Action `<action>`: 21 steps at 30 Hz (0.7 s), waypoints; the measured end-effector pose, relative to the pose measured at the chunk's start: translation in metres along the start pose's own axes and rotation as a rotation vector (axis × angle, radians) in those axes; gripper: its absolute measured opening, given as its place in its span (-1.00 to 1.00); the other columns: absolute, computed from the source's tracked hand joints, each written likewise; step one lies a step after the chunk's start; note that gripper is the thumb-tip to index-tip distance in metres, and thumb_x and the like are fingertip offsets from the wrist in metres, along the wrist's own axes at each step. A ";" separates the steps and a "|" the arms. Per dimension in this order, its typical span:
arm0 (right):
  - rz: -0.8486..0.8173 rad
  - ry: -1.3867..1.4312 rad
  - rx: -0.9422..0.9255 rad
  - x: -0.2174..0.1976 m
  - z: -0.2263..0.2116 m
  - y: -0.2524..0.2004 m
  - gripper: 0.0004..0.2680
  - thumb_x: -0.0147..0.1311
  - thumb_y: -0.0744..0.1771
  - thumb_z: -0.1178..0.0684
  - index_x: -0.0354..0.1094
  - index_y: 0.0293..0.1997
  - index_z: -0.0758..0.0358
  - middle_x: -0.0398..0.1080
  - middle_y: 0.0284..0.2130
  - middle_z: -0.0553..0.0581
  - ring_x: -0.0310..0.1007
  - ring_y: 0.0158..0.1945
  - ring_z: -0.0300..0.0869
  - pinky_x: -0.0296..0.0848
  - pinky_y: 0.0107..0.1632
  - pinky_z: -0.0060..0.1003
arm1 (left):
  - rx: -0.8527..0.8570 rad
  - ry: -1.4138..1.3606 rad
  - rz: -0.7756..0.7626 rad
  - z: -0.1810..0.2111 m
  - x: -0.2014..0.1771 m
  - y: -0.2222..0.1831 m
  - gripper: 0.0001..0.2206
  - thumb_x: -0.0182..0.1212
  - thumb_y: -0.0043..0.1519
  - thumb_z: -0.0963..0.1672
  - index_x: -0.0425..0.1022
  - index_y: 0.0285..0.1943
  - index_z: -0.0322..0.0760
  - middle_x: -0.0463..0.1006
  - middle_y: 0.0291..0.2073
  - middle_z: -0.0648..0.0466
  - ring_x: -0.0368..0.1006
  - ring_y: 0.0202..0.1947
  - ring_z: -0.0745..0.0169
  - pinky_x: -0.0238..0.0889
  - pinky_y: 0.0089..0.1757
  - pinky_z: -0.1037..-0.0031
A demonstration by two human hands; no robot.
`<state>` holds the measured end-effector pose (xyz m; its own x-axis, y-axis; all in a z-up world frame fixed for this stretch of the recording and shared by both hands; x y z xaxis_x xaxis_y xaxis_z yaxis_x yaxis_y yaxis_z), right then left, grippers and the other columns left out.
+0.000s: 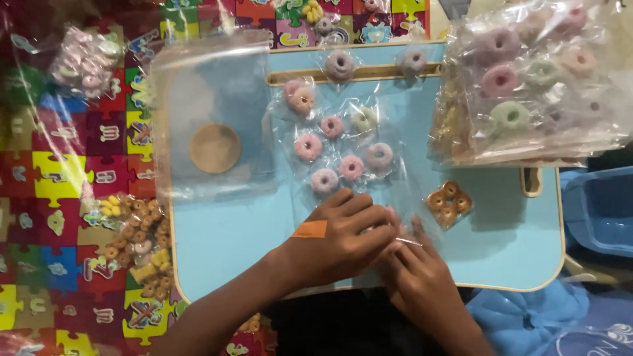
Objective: A person is manually packaging small, colorful donut-shaped items into clear plastic bags on a small blue table.
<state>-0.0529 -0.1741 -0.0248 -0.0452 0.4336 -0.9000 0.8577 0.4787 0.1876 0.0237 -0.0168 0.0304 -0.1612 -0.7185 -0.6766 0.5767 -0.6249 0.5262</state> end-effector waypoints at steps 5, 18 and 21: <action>0.043 -0.082 0.150 -0.001 -0.006 0.009 -0.55 0.10 0.28 0.06 0.16 0.28 0.49 0.16 0.38 0.49 0.09 0.50 0.23 0.13 0.44 0.10 | -0.072 -0.101 0.029 -0.026 0.001 -0.006 -0.76 0.32 0.24 -0.02 0.59 -0.13 -0.26 0.57 -0.07 0.00 0.46 -0.08 0.10 0.25 0.03 0.24; -0.019 -0.073 0.215 0.015 -0.007 -0.015 -0.50 0.04 0.31 0.04 0.09 0.38 0.55 0.05 0.43 0.55 -0.02 0.54 0.25 -0.04 0.48 0.23 | -0.423 0.215 -0.220 -0.074 0.024 -0.022 -0.40 -0.04 0.39 0.10 0.06 0.61 -0.07 -0.07 0.61 0.08 -0.32 0.61 0.13 -0.63 0.44 0.01; -0.008 -0.122 0.186 0.017 0.005 -0.005 -0.47 0.06 0.31 0.03 0.05 0.41 0.57 -0.02 0.47 0.53 -0.14 0.59 0.17 -0.13 0.52 0.20 | -0.404 0.192 -0.200 -0.077 0.026 -0.023 -0.40 0.02 0.39 0.08 0.09 0.60 -0.09 -0.05 0.61 0.05 -0.31 0.61 0.12 -0.62 0.45 0.01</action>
<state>-0.0551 -0.1731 -0.0429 0.0006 0.3294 -0.9442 0.9376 0.3280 0.1150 0.0681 0.0029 -0.0392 -0.1720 -0.5039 -0.8465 0.8204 -0.5489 0.1601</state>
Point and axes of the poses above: each hand's wrist, its own y-axis towards the middle knuckle, its own x-axis out of the palm, z = x × y, the point moved 4 cm from there along y, towards the middle knuckle
